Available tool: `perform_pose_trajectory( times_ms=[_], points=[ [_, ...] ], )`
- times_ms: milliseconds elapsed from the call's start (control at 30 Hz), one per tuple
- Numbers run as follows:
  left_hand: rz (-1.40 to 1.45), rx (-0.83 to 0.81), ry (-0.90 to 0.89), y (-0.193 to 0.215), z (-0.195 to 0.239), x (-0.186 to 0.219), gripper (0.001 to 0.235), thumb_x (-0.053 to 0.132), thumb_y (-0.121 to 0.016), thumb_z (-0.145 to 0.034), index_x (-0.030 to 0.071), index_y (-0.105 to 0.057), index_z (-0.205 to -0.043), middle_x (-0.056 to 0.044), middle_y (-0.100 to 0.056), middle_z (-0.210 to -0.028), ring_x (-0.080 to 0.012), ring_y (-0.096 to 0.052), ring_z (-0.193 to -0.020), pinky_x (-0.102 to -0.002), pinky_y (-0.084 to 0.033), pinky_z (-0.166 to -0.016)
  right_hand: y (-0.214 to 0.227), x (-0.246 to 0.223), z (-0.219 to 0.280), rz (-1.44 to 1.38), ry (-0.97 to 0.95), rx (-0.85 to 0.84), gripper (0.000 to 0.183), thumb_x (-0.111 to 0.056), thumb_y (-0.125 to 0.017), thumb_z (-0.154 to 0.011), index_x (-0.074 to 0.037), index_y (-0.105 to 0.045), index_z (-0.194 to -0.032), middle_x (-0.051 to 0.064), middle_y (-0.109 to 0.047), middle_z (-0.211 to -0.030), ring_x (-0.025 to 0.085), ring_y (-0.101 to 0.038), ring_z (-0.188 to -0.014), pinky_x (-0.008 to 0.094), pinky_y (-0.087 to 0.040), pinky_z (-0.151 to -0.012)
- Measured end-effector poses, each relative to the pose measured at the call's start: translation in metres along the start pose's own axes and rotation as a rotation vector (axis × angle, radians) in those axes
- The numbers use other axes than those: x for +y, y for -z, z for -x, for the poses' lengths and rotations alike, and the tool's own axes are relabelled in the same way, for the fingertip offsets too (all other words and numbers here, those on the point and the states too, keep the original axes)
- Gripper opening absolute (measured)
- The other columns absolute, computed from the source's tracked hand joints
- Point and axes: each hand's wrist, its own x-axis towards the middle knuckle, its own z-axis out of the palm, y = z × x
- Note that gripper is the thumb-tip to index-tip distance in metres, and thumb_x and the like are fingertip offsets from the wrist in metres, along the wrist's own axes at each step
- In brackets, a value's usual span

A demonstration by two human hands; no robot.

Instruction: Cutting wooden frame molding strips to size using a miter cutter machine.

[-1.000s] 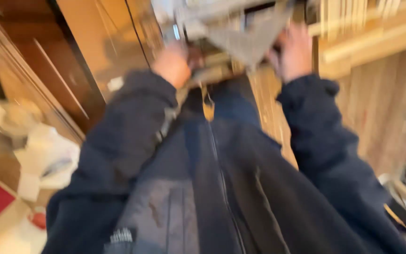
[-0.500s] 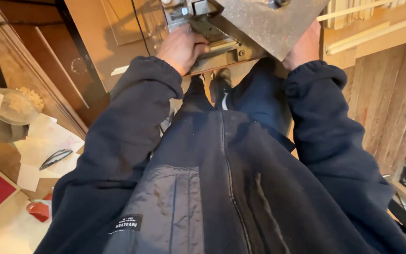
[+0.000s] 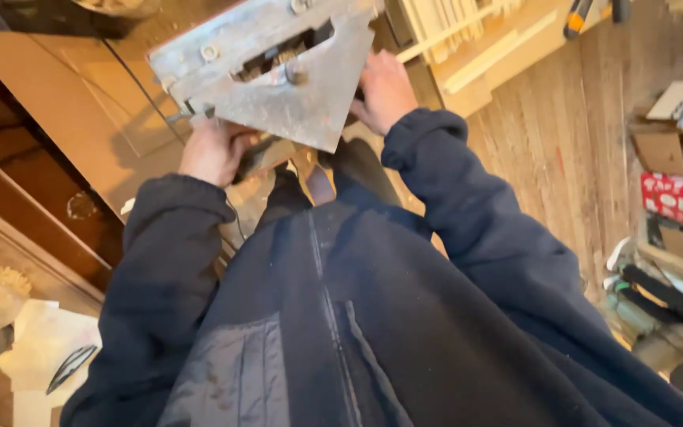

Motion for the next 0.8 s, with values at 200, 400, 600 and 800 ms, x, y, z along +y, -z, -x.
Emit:
perform_pose_trajectory(
  times_ms=[200,400,600,800],
  points=[
    [-0.001,0.037,0.134,0.002,0.004,0.015,0.020,0.017,-0.067,-0.095,0.006,-0.079,-0.106,-0.022,-0.073,-0.097,-0.0412,-0.070,-0.092,-0.049,-0.053,-0.081,0.002,0.033,-0.011,-0.164,-0.007,-0.270,0.035,-0.015,-0.075,-0.090,-0.010,-0.069,-0.125,0.022,-0.067,-0.117,0.047,-0.061,-0.110,0.052,-0.051,-0.094],
    [0.011,0.006,0.182,0.004,0.002,0.020,0.019,0.018,-0.067,-0.096,0.007,-0.077,-0.108,-0.020,-0.074,-0.104,-0.0407,-0.069,-0.100,-0.048,-0.054,-0.088,0.001,0.063,-0.027,-0.295,0.119,-0.411,0.036,-0.006,-0.066,-0.093,-0.004,-0.066,-0.129,0.026,-0.066,-0.122,0.048,-0.059,-0.113,0.051,-0.051,-0.096],
    [-0.097,0.177,-0.037,-0.002,0.008,0.018,0.018,0.014,-0.070,-0.095,0.002,-0.073,-0.108,-0.024,-0.070,-0.105,-0.0493,-0.061,-0.097,-0.053,-0.050,-0.084,0.007,0.100,-0.028,-0.195,0.048,-0.463,0.025,-0.006,-0.069,-0.094,-0.004,-0.068,-0.119,0.025,-0.065,-0.109,0.049,-0.060,-0.102,0.053,-0.050,-0.091],
    [-0.036,0.062,0.141,0.001,0.004,0.025,0.017,0.016,-0.068,-0.098,0.003,-0.075,-0.107,-0.023,-0.069,-0.101,-0.0445,-0.063,-0.099,-0.051,-0.052,-0.086,0.030,0.086,-0.026,-0.155,0.020,-0.351,0.022,-0.008,-0.076,-0.097,-0.007,-0.071,-0.119,0.020,-0.062,-0.103,0.043,-0.061,-0.096,0.050,-0.051,-0.082]
  ],
)
